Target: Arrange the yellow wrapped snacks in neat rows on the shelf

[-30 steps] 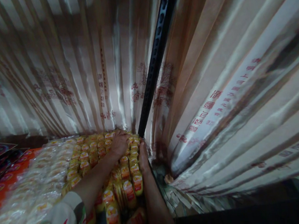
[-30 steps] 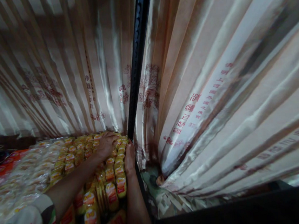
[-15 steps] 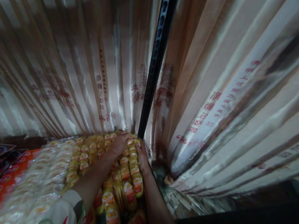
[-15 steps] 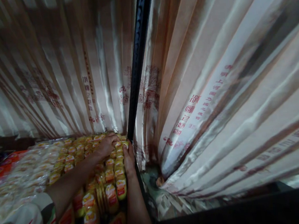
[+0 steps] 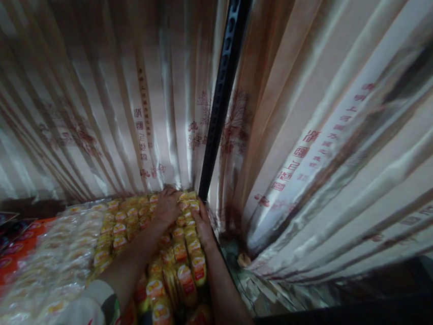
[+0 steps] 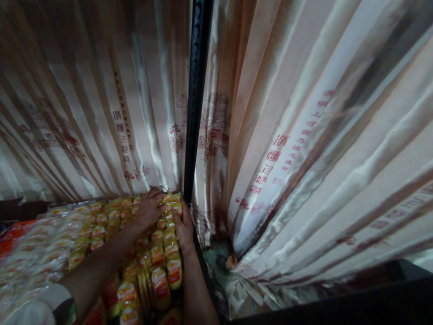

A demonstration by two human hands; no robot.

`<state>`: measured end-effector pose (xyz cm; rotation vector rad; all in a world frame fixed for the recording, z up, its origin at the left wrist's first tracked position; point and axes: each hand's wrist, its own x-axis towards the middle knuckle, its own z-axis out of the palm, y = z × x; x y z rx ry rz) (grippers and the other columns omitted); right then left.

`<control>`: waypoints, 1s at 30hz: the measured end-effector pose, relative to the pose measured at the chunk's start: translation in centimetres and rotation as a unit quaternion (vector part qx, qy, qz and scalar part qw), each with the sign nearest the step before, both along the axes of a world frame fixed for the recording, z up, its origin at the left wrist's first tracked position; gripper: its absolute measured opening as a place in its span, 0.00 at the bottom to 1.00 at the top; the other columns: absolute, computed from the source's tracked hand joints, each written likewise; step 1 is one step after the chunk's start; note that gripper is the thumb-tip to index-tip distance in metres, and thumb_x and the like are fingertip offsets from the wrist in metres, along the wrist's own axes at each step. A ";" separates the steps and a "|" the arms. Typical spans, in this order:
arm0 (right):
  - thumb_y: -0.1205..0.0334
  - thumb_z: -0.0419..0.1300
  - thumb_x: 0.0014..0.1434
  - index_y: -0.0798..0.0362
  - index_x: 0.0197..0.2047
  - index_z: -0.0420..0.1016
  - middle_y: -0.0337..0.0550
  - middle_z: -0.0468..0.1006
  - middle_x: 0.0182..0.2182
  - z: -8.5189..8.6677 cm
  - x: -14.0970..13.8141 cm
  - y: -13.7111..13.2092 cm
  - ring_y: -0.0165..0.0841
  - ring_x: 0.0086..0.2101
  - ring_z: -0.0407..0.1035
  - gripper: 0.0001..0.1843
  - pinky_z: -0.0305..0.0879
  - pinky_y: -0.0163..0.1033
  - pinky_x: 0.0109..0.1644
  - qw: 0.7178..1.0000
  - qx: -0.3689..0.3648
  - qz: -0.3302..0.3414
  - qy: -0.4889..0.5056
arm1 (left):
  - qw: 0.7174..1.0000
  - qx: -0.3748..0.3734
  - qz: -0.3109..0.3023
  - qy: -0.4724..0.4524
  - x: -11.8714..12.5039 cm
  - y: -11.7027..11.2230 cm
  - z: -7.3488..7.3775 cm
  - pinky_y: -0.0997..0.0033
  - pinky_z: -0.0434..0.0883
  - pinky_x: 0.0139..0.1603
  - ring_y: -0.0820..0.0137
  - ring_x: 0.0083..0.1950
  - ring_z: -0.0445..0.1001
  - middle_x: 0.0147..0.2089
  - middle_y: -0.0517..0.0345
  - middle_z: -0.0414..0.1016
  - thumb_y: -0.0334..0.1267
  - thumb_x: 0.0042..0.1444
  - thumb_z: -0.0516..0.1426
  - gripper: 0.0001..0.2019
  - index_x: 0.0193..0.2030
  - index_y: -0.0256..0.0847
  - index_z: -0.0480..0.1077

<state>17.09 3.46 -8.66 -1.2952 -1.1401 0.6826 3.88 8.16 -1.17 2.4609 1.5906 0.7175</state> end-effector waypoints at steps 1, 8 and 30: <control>0.49 0.51 0.57 0.50 0.60 0.61 0.45 0.64 0.58 0.0 0.0 0.1 0.37 0.57 0.56 0.30 0.50 0.45 0.61 1.000 -0.006 -0.007 -0.018 | 1.000 -0.002 0.000 0.004 0.0 0.0 0.0 0.60 0.59 0.59 0.62 0.54 0.64 0.49 0.52 0.71 0.36 0.51 0.57 0.15 0.47 0.41 0.71; 0.48 0.46 0.60 0.52 0.60 0.61 0.49 0.64 0.57 0.4 -0.2 0.0 0.39 0.58 0.55 0.29 0.47 0.49 0.62 0.989 -0.014 -0.042 -0.138 | 1.000 -0.007 0.022 0.006 0.5 -0.4 0.1 0.60 0.59 0.58 0.61 0.53 0.65 0.50 0.53 0.71 0.36 0.51 0.56 0.15 0.47 0.44 0.71; 0.51 0.49 0.60 0.48 0.57 0.66 0.43 0.73 0.50 2.1 -0.5 -0.9 0.37 0.50 0.65 0.24 0.58 0.43 0.56 0.996 -0.018 -0.022 -0.086 | 1.000 -0.017 0.010 -0.004 0.0 -0.4 0.1 0.60 0.57 0.60 0.62 0.56 0.63 0.52 0.54 0.70 0.34 0.52 0.55 0.16 0.49 0.42 0.71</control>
